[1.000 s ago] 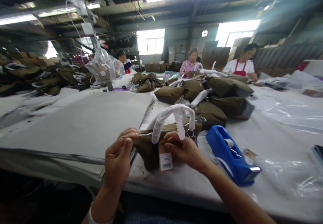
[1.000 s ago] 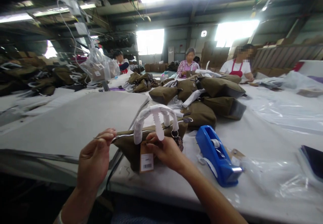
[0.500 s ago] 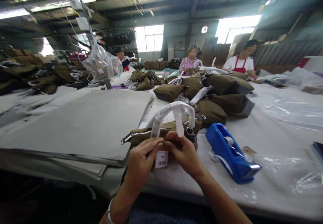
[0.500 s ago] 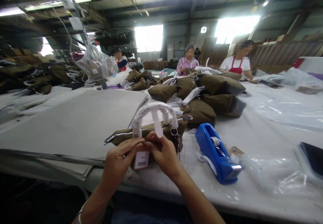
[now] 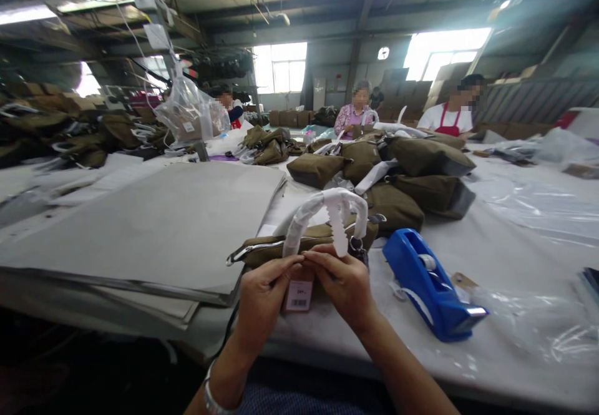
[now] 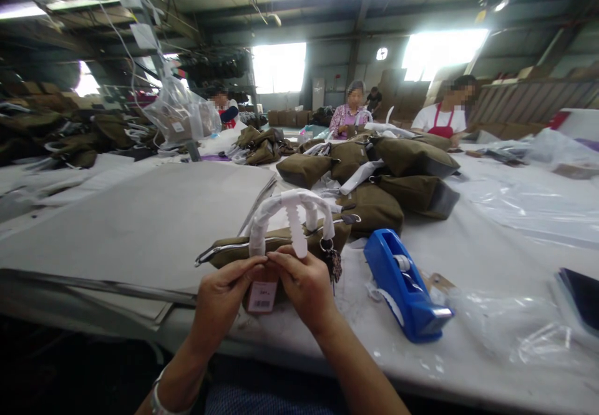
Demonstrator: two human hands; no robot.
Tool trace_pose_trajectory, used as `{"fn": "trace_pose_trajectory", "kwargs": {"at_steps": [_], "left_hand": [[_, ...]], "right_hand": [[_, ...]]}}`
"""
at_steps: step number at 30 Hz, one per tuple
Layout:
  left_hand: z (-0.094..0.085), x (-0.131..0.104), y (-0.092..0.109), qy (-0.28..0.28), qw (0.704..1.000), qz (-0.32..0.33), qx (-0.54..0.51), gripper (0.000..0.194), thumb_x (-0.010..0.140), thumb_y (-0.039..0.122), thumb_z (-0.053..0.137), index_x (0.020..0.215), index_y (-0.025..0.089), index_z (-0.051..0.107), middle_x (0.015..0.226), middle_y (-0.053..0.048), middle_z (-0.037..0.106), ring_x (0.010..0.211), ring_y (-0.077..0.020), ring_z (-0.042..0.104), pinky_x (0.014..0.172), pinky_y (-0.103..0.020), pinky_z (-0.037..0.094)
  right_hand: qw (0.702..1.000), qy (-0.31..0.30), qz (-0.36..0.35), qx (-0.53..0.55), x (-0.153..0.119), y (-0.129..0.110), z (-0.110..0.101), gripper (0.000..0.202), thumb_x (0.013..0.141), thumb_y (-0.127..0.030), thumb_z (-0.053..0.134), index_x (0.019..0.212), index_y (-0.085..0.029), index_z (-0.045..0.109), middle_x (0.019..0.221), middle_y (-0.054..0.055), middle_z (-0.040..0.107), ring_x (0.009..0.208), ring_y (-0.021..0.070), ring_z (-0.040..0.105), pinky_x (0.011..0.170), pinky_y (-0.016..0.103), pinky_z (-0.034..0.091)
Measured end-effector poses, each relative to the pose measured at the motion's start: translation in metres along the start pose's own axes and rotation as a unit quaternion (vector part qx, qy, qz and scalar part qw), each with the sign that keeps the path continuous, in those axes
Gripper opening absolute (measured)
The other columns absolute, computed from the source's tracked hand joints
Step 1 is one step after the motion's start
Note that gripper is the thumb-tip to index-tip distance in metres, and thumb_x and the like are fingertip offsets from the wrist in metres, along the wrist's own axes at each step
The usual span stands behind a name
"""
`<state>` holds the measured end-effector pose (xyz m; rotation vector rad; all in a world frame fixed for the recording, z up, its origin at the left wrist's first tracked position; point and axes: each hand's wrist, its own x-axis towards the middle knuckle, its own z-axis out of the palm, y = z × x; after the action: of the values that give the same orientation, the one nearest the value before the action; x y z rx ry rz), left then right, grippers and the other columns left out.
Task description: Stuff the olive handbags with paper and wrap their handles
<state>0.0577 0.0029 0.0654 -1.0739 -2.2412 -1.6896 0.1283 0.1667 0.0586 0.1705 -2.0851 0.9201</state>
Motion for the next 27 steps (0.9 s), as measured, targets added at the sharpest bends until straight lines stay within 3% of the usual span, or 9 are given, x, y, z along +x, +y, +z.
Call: {"fn": "trace_pose_trajectory", "kwargs": {"at_steps": [3, 7, 10, 13, 17, 21, 24, 27], "left_hand": [[0.001, 0.000, 0.000, 0.005, 1.000, -0.016, -0.002, 0.019, 0.092, 0.027, 0.067, 0.107, 0.028, 0.080, 0.103, -0.002, 0.080, 0.090, -0.0217, 0.076, 0.082, -0.029, 0.060], [0.002, 0.000, 0.002, 0.007, 1.000, 0.003, 0.005, 0.021, 0.096, 0.026, 0.062, 0.109, 0.028, 0.078, 0.107, -0.001, 0.078, 0.099, -0.0187, 0.073, 0.091, -0.026, 0.056], [0.003, 0.000, 0.006, 0.016, 0.999, 0.024, 0.018, 0.023, 0.097, 0.026, 0.060, 0.112, 0.029, 0.077, 0.108, -0.002, 0.074, 0.101, -0.0174, 0.069, 0.091, -0.025, 0.054], [0.003, 0.002, 0.010, 0.043, 0.998, 0.037, 0.031, 0.023, 0.098, 0.026, 0.059, 0.112, 0.028, 0.077, 0.103, -0.004, 0.068, 0.098, -0.0178, 0.066, 0.088, -0.025, 0.053], [0.000, 0.004, 0.013, 0.030, 0.999, 0.034, 0.016, 0.024, 0.099, 0.025, 0.056, 0.112, 0.026, 0.076, 0.100, -0.005, 0.068, 0.096, -0.0177, 0.065, 0.087, -0.025, 0.052], [-0.002, 0.006, 0.012, 0.028, 0.999, 0.024, -0.003, 0.022, 0.097, 0.025, 0.060, 0.110, 0.026, 0.077, 0.098, -0.004, 0.071, 0.094, -0.0182, 0.066, 0.084, -0.025, 0.053], [-0.003, 0.004, 0.010, 0.031, 0.999, 0.014, -0.017, 0.020, 0.096, 0.024, 0.063, 0.109, 0.027, 0.077, 0.099, -0.002, 0.072, 0.087, -0.0161, 0.066, 0.081, -0.024, 0.054], [-0.004, 0.002, 0.006, 0.013, 1.000, 0.009, -0.026, 0.027, 0.097, 0.017, 0.057, 0.115, 0.028, 0.074, 0.100, -0.001, 0.070, 0.078, -0.0125, 0.064, 0.076, -0.023, 0.054]], "right_hand": [[0.999, 0.025, -0.013, -0.028, -0.001, 0.002, 0.005, 0.018, 0.097, -0.019, 0.060, 0.106, -0.024, 0.075, 0.098, 0.006, 0.076, 0.088, 0.0180, 0.072, 0.082, 0.029, 0.058], [0.992, 0.078, -0.023, -0.093, -0.003, 0.001, 0.007, 0.020, 0.095, -0.018, 0.061, 0.107, -0.028, 0.075, 0.107, 0.007, 0.075, 0.100, 0.0245, 0.069, 0.095, 0.041, 0.053], [0.991, 0.099, -0.011, -0.086, -0.003, -0.005, 0.006, 0.018, 0.095, -0.019, 0.061, 0.104, -0.027, 0.074, 0.110, 0.007, 0.074, 0.103, 0.0244, 0.067, 0.095, 0.040, 0.052], [0.997, 0.071, 0.028, -0.019, 0.001, -0.013, 0.005, 0.016, 0.098, -0.022, 0.057, 0.100, -0.026, 0.072, 0.102, 0.006, 0.074, 0.097, 0.0215, 0.068, 0.088, 0.034, 0.055], [0.989, 0.035, 0.119, 0.078, 0.007, -0.017, 0.007, 0.008, 0.094, -0.026, 0.063, 0.095, -0.024, 0.071, 0.091, 0.003, 0.074, 0.084, 0.0182, 0.069, 0.079, 0.029, 0.055], [0.944, 0.032, 0.258, 0.205, 0.009, -0.012, 0.011, 0.012, 0.084, -0.032, 0.076, 0.093, -0.023, 0.073, 0.089, 0.002, 0.075, 0.079, 0.0173, 0.070, 0.075, 0.027, 0.056], [0.912, 0.015, 0.297, 0.281, 0.009, -0.008, 0.014, 0.018, 0.080, -0.033, 0.079, 0.095, -0.023, 0.075, 0.096, 0.002, 0.076, 0.087, 0.0184, 0.070, 0.081, 0.028, 0.056], [0.906, 0.001, 0.311, 0.286, 0.010, -0.007, 0.015, 0.020, 0.081, -0.037, 0.078, 0.094, -0.021, 0.076, 0.090, 0.002, 0.076, 0.080, 0.0165, 0.068, 0.073, 0.026, 0.054]]}}
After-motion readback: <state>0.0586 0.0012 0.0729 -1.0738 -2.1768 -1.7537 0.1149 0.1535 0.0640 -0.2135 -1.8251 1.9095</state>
